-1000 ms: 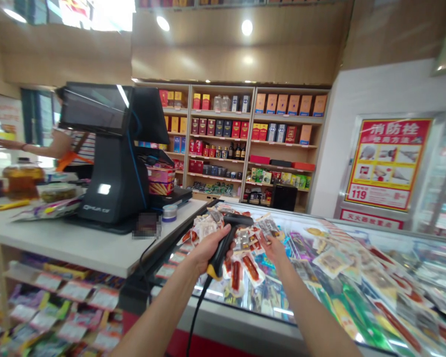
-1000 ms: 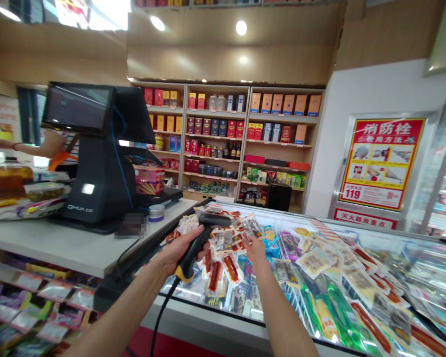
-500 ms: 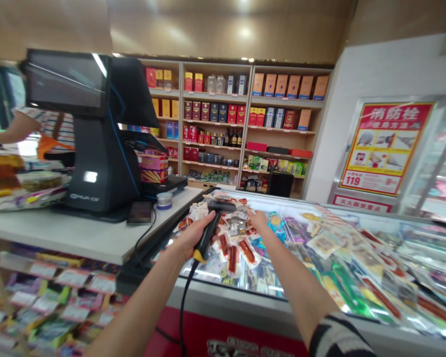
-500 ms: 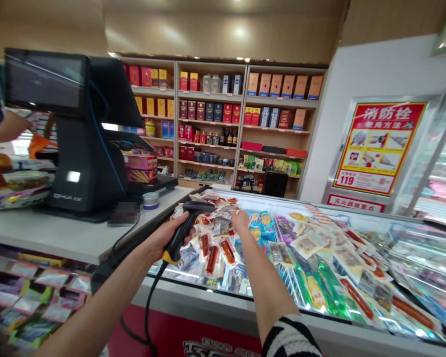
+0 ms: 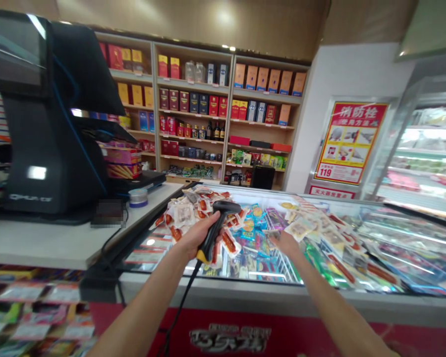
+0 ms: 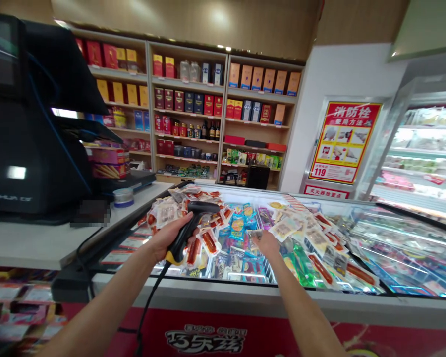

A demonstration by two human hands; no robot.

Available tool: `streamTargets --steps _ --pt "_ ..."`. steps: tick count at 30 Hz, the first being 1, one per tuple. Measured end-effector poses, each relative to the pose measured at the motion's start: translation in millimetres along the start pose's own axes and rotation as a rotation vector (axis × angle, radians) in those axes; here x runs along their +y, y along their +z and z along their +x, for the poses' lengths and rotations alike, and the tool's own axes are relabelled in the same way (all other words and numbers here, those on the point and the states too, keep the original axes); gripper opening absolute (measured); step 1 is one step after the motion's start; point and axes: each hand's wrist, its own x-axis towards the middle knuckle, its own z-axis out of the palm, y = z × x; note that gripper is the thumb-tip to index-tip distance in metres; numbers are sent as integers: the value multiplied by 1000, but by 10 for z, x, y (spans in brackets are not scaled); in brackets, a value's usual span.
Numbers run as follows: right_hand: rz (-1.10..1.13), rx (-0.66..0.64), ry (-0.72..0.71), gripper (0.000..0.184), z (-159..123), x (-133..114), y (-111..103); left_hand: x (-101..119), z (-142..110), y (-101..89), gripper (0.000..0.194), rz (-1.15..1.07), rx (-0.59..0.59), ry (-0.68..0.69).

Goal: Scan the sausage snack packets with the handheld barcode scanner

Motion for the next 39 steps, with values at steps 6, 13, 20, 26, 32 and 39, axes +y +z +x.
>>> streamTargets --steps 6,13,20,26,32,39 --pt "392 173 -179 39 11 -583 315 104 -117 -131 33 11 36 21" --pt "454 173 -257 35 72 -1048 612 239 -277 -174 30 -28 52 30" --pt "538 161 -316 35 97 -1192 728 214 -241 -228 32 -15 51 41" --pt "551 145 -324 34 95 -1212 725 185 -164 -230 32 -55 -23 28" --pt "499 132 -227 34 146 -1337 750 299 -221 -341 31 -62 56 75" --pt "353 74 -84 37 247 -1887 1037 424 -377 -521 29 -34 201 80"
